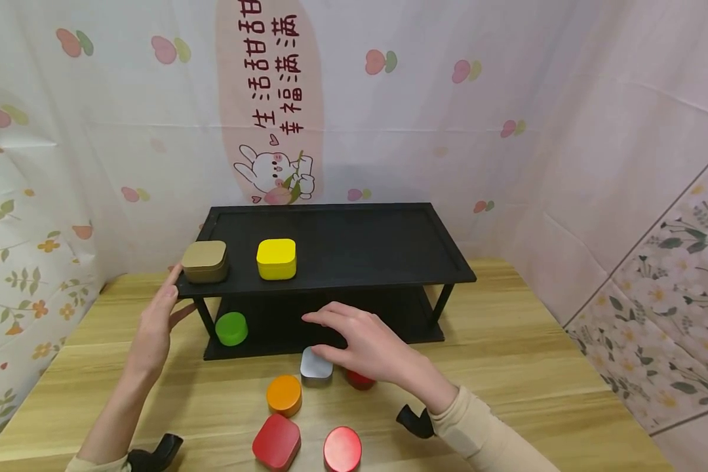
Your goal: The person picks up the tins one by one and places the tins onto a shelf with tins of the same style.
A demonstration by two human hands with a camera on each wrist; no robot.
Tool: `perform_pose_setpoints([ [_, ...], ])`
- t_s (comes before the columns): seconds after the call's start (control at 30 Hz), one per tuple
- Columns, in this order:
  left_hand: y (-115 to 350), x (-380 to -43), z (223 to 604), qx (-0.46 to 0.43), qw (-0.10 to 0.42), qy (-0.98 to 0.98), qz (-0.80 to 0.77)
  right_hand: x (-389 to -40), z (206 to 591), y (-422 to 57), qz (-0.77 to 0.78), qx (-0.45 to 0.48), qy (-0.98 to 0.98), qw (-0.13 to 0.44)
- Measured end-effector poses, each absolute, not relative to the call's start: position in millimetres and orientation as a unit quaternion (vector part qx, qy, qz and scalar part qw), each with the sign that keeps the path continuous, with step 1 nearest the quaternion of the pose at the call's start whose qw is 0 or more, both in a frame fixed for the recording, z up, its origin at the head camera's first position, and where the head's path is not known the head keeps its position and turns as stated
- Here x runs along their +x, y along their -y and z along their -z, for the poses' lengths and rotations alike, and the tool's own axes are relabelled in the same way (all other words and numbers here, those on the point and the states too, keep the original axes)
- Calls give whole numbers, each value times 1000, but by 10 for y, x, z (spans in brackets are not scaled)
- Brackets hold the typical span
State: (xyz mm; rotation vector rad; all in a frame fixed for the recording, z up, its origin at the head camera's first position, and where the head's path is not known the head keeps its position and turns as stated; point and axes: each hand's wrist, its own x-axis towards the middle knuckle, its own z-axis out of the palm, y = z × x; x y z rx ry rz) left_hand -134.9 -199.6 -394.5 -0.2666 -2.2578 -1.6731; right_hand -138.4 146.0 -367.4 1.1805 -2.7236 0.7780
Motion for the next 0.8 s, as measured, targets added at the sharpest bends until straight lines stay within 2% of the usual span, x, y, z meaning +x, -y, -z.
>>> perform_pose_setpoints([
  [0.8, 1998, -1357, 3932, -90, 156, 792, 584, -1448, 3901, -1398, -207, 384, 900, -1],
])
